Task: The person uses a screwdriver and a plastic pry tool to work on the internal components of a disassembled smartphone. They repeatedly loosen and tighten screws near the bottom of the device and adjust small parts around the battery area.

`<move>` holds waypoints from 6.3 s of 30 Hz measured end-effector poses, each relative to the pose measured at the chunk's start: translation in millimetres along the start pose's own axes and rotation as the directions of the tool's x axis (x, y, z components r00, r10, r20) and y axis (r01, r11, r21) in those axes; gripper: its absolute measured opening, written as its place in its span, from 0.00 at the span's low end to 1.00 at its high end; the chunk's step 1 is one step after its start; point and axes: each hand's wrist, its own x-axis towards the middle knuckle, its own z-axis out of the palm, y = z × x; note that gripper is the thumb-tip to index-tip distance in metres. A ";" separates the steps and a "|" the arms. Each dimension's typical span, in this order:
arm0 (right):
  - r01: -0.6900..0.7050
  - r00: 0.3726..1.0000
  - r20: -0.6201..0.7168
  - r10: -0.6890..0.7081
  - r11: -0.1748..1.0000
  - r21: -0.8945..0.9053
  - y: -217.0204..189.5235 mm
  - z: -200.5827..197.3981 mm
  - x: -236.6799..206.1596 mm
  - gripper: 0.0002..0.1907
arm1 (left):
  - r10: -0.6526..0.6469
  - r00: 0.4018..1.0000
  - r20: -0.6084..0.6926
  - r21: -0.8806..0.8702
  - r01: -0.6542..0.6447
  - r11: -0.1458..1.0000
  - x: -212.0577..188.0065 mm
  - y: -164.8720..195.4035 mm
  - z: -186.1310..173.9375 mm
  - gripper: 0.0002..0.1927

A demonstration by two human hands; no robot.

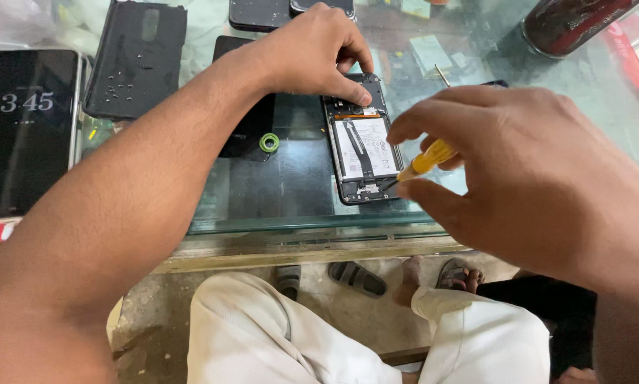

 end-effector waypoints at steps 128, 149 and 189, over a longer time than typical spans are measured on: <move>-0.156 0.522 -0.663 0.536 0.824 0.544 -55.2 184.0 -112.1 0.08 | -0.118 0.992 0.048 0.057 0.115 0.992 -4.6 5.3 1.2 0.26; -0.116 0.501 -0.618 0.605 0.755 0.645 -61.6 181.1 -107.7 0.09 | -0.126 0.991 0.048 0.060 0.123 0.991 -3.7 7.3 0.8 0.26; -0.184 0.480 -0.595 0.645 0.737 0.650 -59.5 189.0 -113.6 0.09 | -0.083 0.996 0.037 0.048 0.081 0.996 -4.2 7.6 0.6 0.25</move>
